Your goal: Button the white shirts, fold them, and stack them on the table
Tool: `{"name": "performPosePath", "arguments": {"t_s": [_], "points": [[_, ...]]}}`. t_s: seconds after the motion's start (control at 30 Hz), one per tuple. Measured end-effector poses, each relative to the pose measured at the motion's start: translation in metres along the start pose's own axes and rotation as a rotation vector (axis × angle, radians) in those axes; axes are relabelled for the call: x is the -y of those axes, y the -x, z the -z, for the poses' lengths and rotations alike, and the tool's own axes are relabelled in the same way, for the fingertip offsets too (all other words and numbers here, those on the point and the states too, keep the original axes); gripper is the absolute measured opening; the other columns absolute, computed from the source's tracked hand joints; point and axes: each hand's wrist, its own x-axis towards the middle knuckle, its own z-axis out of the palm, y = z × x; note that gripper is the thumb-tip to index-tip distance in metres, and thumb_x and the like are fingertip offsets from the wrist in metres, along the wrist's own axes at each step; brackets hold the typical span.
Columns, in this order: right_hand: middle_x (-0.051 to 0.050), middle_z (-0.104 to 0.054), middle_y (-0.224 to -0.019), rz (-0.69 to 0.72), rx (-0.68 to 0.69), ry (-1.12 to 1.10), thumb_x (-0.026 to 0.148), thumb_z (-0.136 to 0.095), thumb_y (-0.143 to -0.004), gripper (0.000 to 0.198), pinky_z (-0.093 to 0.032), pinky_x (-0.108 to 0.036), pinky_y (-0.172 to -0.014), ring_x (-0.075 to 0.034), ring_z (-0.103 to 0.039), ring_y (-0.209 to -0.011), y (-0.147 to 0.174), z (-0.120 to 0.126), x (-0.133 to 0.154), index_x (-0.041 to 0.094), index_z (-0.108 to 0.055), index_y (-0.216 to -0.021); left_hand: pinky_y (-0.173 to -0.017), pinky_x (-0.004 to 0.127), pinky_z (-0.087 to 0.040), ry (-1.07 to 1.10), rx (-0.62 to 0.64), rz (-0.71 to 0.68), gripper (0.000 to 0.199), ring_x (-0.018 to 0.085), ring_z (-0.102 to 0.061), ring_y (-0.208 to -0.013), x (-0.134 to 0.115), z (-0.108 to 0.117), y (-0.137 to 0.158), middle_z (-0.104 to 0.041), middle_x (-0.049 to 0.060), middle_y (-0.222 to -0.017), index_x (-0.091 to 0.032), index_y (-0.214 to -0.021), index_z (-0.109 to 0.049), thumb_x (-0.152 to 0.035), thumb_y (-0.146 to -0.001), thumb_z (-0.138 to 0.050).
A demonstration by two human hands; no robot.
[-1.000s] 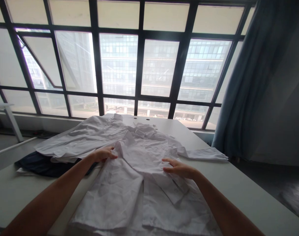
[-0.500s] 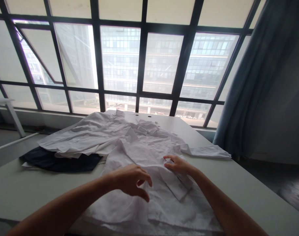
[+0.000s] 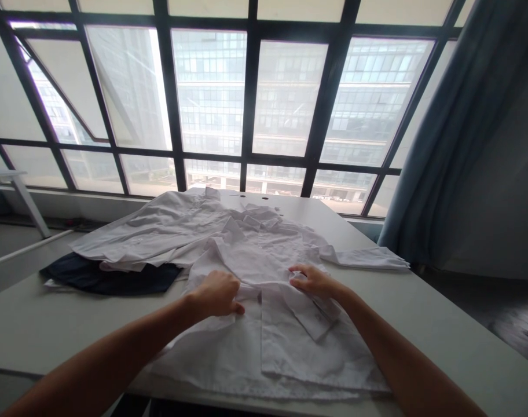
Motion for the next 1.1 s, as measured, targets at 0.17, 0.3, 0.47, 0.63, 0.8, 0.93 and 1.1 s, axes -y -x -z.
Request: {"name": "performPosePath", "arguments": {"t_s": [0.17,0.3,0.47,0.63,0.8,0.93,1.1], "points": [[-0.014,-0.064,-0.13,0.014,-0.015,-0.012,0.043,-0.065,-0.078,0.053,-0.046,-0.043,-0.103,-0.031,-0.061,-0.116,0.0,-0.001,0.0,0.016,-0.066,-0.125,-0.069,0.03,-0.047,0.057,0.007,-0.04,0.019,0.027,-0.069,-0.084,0.008,-0.008,-0.005,-0.074,0.013,-0.088,-0.016,-0.086,-0.075,-0.027,-0.085,-0.059],[-0.013,-0.064,-0.129,0.021,-0.012,-0.011,0.044,-0.066,-0.078,0.053,-0.046,-0.043,-0.103,-0.031,-0.061,-0.116,0.001,0.0,0.002,0.017,-0.067,-0.124,-0.065,0.026,-0.043,0.197,-0.034,-0.086,0.014,0.02,-0.064,-0.072,0.017,-0.009,-0.007,-0.07,0.005,-0.076,-0.02,-0.081,-0.074,-0.023,-0.079,-0.06],[-0.012,-0.064,-0.13,0.018,-0.013,-0.021,0.045,-0.067,-0.077,0.054,-0.046,-0.043,-0.102,-0.032,-0.06,-0.117,0.0,0.0,0.002,0.019,-0.067,-0.123,-0.063,0.021,-0.039,0.533,-0.116,-0.145,0.017,0.013,-0.056,-0.068,0.025,-0.009,-0.011,-0.065,0.002,-0.079,-0.017,-0.08,-0.073,-0.031,-0.079,-0.063],[-0.015,-0.064,-0.13,0.027,-0.008,-0.019,0.045,-0.066,-0.078,0.057,-0.046,-0.043,-0.102,-0.033,-0.061,-0.116,-0.001,-0.002,0.0,0.014,-0.066,-0.125,-0.053,0.021,-0.033,0.954,0.144,-0.147,0.032,0.01,-0.045,-0.057,0.02,-0.022,-0.02,-0.052,-0.003,-0.064,-0.013,-0.076,-0.064,-0.046,-0.076,-0.065],[-0.013,-0.065,-0.129,0.035,-0.016,-0.029,0.047,-0.067,-0.077,0.055,-0.046,-0.044,-0.102,-0.033,-0.061,-0.116,-0.001,-0.002,-0.001,0.017,-0.067,-0.123,-0.05,0.02,-0.032,1.245,0.3,-0.141,0.046,0.007,-0.04,-0.051,0.01,-0.03,-0.023,-0.046,-0.006,-0.058,-0.014,-0.071,-0.059,-0.059,-0.072,-0.068],[-0.013,-0.064,-0.129,0.026,-0.011,-0.022,0.046,-0.066,-0.077,0.055,-0.046,-0.044,-0.102,-0.032,-0.061,-0.116,-0.001,-0.002,-0.001,0.017,-0.067,-0.124,-0.057,0.023,-0.044,1.327,0.475,-0.181,0.056,0.011,-0.058,-0.059,0.015,-0.029,-0.02,-0.067,0.001,-0.076,-0.017,-0.092,-0.067,-0.066,-0.067,-0.074],[-0.014,-0.065,-0.127,0.03,-0.014,-0.014,0.043,-0.066,-0.078,0.052,-0.046,-0.043,-0.101,-0.031,-0.061,-0.114,0.0,-0.002,0.0,0.016,-0.067,-0.122,-0.059,0.025,-0.049,1.205,0.733,-0.429,0.063,0.016,-0.067,-0.063,0.014,-0.026,-0.012,-0.073,0.005,-0.084,-0.021,-0.113,-0.066,-0.07,-0.073,-0.068]]}}
